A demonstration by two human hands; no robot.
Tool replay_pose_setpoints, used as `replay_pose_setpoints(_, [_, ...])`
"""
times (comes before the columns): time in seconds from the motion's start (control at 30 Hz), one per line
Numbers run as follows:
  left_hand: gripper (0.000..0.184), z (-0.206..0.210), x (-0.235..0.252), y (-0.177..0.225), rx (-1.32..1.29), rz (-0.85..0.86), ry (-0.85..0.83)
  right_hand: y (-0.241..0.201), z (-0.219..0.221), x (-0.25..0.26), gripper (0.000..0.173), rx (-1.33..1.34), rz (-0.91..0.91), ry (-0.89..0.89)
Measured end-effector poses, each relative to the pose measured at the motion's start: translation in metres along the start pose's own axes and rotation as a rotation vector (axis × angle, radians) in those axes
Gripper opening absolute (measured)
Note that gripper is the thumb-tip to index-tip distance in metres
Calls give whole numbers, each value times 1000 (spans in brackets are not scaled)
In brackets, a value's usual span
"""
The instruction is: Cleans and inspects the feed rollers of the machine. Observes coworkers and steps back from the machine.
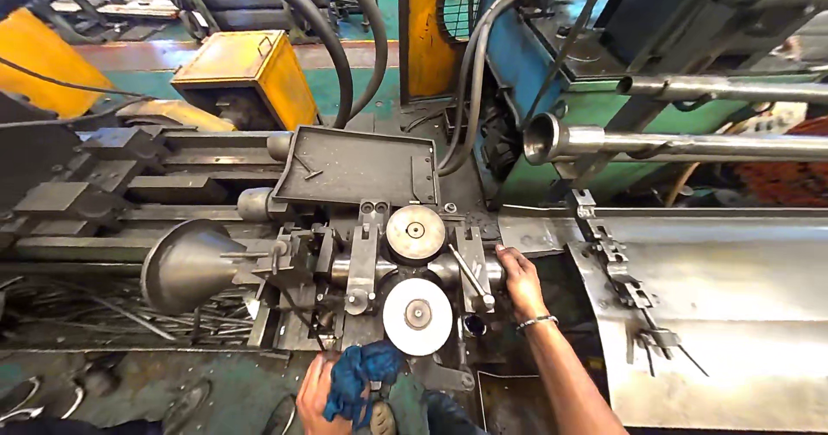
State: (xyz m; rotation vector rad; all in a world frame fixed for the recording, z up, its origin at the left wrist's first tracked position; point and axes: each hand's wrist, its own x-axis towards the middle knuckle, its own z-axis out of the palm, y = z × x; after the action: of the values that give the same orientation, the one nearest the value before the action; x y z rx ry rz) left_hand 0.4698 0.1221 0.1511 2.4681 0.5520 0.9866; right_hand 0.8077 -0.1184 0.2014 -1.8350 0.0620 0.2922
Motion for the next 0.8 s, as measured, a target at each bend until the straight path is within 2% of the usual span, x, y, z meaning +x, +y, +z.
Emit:
replay_pose_setpoints(0.2, [42,0,-1,1,-2,-20,0,3,5,-2,38,15,-83,76])
replay_pose_setpoints(0.53, [38,1,0,2,-2,-13,27,9,10,-3,31,109,-178,102])
replay_pose_setpoints(0.7, [38,2,0,2,-4,-5,34,21,11,0,26,134,-375,99])
replay_pose_setpoints(0.8, [37,2,0,0,-21,-9,34,20,12,0,26,137,-372,105])
